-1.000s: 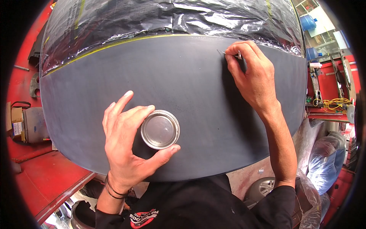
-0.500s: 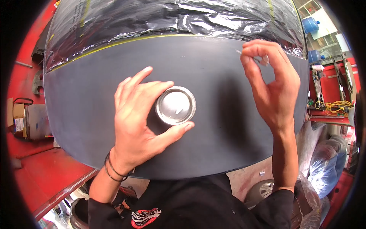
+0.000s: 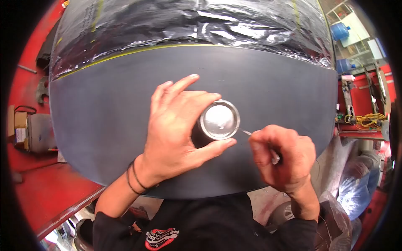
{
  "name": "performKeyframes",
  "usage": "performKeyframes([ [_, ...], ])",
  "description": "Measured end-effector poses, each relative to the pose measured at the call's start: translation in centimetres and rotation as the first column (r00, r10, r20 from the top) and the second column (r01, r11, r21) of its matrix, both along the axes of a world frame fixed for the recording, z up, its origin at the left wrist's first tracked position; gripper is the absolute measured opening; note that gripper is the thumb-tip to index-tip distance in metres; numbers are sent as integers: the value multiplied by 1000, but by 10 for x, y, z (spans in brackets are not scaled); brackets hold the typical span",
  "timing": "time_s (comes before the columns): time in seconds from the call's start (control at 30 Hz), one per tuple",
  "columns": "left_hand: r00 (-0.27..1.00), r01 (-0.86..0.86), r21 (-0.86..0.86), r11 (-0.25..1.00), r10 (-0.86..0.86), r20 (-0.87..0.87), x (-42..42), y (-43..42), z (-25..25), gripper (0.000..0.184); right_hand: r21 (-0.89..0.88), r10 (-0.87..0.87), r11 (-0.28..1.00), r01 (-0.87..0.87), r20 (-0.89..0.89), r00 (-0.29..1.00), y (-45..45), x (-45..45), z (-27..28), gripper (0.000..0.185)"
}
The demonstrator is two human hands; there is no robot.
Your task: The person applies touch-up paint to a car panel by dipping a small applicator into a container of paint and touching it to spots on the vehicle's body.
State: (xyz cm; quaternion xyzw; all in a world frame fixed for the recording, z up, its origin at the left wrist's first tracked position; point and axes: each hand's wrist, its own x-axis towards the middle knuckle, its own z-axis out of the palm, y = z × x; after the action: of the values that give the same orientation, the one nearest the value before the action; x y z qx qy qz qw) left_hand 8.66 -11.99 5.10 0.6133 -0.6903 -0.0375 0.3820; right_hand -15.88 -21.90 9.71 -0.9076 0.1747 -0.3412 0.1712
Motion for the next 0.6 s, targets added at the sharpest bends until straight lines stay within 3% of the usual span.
performKeyframes([
  [0.2, 1000, -8, -25, 1000, 7, -15, -5, -4, -2, 76, -24, -40, 999, 42, 50, 998, -13, 7, 0, 29],
  [0.6, 1000, 20, -34, 999, -20, 0, -15, -10, -4, 75, -25, 1, 1000, -6, -218, 976, -19, 12, 3, 32],
])
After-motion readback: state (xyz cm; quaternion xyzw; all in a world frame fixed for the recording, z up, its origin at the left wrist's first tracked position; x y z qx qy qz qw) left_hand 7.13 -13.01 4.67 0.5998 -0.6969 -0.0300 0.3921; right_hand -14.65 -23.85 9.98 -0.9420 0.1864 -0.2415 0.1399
